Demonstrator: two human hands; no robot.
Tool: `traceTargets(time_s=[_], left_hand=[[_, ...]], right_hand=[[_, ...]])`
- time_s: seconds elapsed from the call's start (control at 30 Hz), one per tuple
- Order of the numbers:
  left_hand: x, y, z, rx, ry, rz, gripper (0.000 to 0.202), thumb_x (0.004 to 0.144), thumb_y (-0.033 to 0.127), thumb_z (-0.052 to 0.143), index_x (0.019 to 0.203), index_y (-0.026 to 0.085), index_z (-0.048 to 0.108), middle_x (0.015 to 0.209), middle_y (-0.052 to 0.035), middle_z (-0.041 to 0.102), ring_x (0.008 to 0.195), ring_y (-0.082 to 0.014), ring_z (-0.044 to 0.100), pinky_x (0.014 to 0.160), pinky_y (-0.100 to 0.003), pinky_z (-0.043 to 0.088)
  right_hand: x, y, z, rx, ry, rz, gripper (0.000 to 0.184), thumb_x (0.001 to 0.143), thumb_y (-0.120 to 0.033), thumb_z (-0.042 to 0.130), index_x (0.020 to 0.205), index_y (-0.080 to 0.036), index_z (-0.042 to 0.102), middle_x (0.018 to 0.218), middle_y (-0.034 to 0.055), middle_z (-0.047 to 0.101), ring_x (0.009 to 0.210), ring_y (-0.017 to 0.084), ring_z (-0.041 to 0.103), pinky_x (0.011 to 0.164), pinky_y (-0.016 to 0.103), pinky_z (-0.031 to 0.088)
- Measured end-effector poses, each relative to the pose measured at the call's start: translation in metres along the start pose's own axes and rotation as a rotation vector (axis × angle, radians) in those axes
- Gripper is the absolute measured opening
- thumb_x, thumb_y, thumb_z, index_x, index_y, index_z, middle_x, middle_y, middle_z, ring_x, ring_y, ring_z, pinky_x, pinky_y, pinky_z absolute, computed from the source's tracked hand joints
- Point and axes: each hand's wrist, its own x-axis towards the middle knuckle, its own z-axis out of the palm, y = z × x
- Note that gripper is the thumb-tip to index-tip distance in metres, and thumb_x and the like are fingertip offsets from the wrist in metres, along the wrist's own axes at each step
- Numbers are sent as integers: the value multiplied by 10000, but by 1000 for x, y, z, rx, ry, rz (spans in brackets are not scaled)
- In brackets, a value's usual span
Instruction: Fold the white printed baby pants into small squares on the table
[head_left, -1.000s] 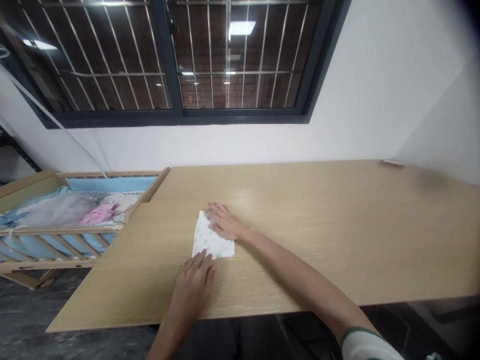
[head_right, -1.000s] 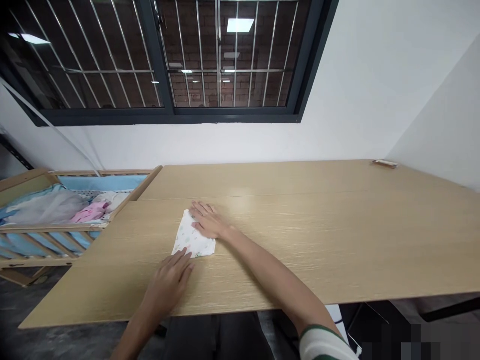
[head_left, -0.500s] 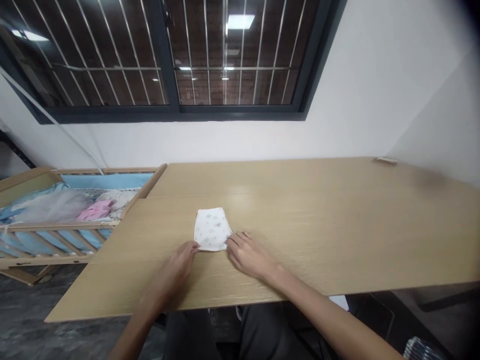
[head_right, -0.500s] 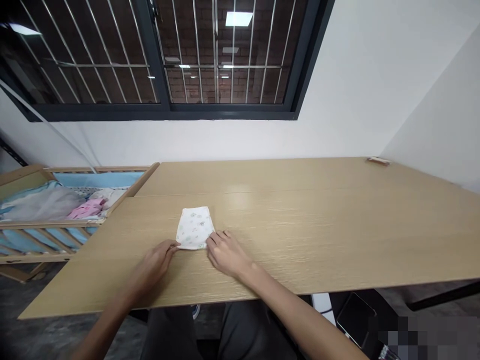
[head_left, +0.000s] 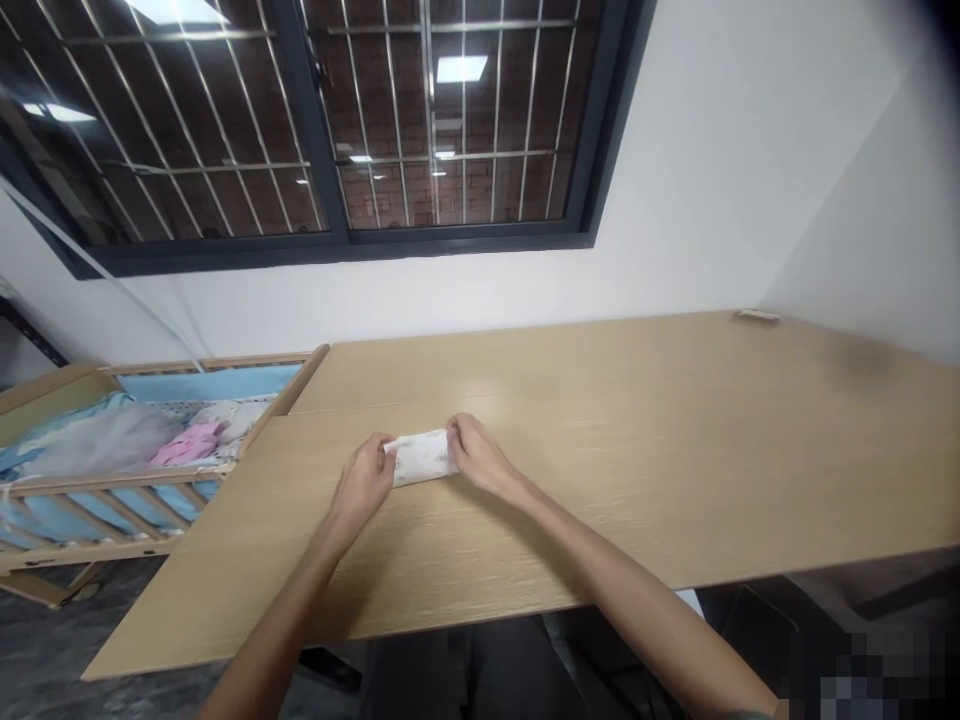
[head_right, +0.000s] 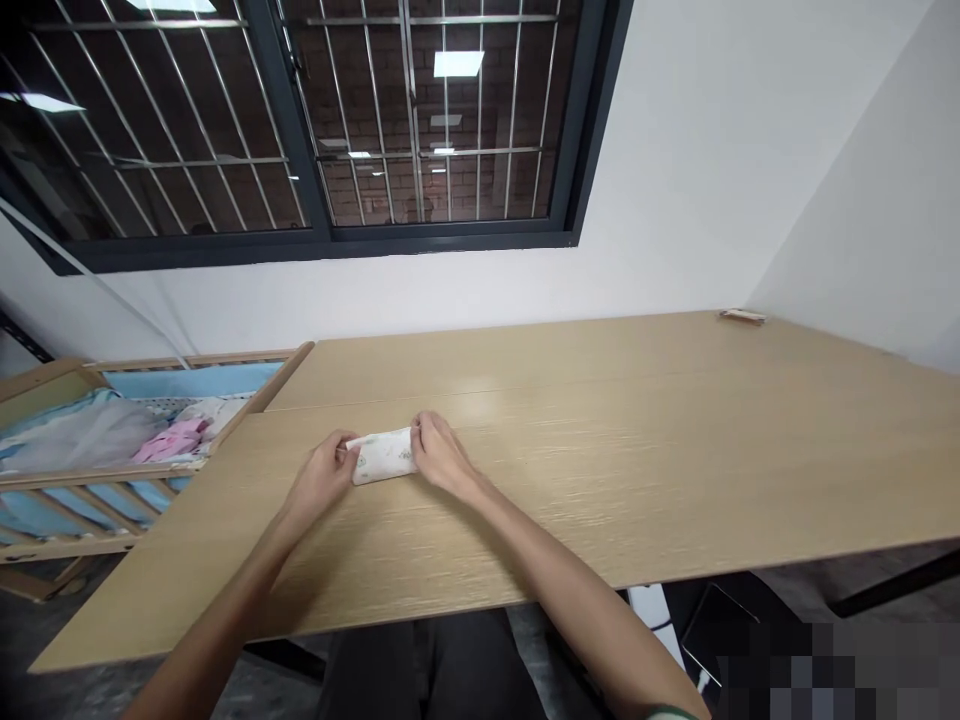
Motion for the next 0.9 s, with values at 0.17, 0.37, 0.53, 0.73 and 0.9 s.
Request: traceTargets(time_s=[0.17, 0.37, 0.53, 0.73, 0.9], left_hand=[[34, -1, 27, 204, 24, -31, 299, 966, 173, 350, 1080, 114, 621, 1015, -189, 694, 986, -299, 659, 841, -395, 501], [28, -2, 48, 243, 137, -1, 449, 1006, 286, 353, 1355, 33, 478, 1335, -283, 563, 1268, -367, 534, 1039, -527, 434], [17, -1, 70, 131, 4, 248, 675, 1040, 491, 248, 1536, 33, 279, 1574, -240, 367, 1497, -294, 312, 1209, -482, 302], [6, -17, 83, 256, -89, 183, 735, 1026, 554, 249, 1569, 58, 249, 1631, -230, 244, 1542, -319, 173, 1237, -531, 213], [4, -31, 76, 288, -79, 126, 769, 1021, 576, 233, 1559, 27, 230, 1623, -265, 233, 1539, -340, 175, 1220, -529, 238]], right_hand=[[35, 29, 36, -16, 47, 106, 265, 1030, -245, 334, 1185, -142, 523, 1110, 143, 616, 1042, 227, 581, 926, 350, 459], [28, 35, 42, -174, 97, 126, 390, 1038, -298, 355, 1326, -87, 510, 1282, 216, 577, 1208, 286, 536, 1062, 429, 397], [17, 28, 38, -221, -141, -275, 546, 1049, -362, 292, 1537, -134, 383, 1577, 151, 394, 1473, 261, 311, 1212, 437, 221], [13, 40, 36, -239, -381, -147, 634, 1057, -467, 205, 1610, -162, 265, 1657, 108, 246, 1550, 247, 154, 1247, 488, 94], [12, 42, 28, -207, -410, -63, 685, 1055, -549, 155, 1621, -170, 223, 1675, 100, 179, 1560, 239, 93, 1249, 482, 85]])
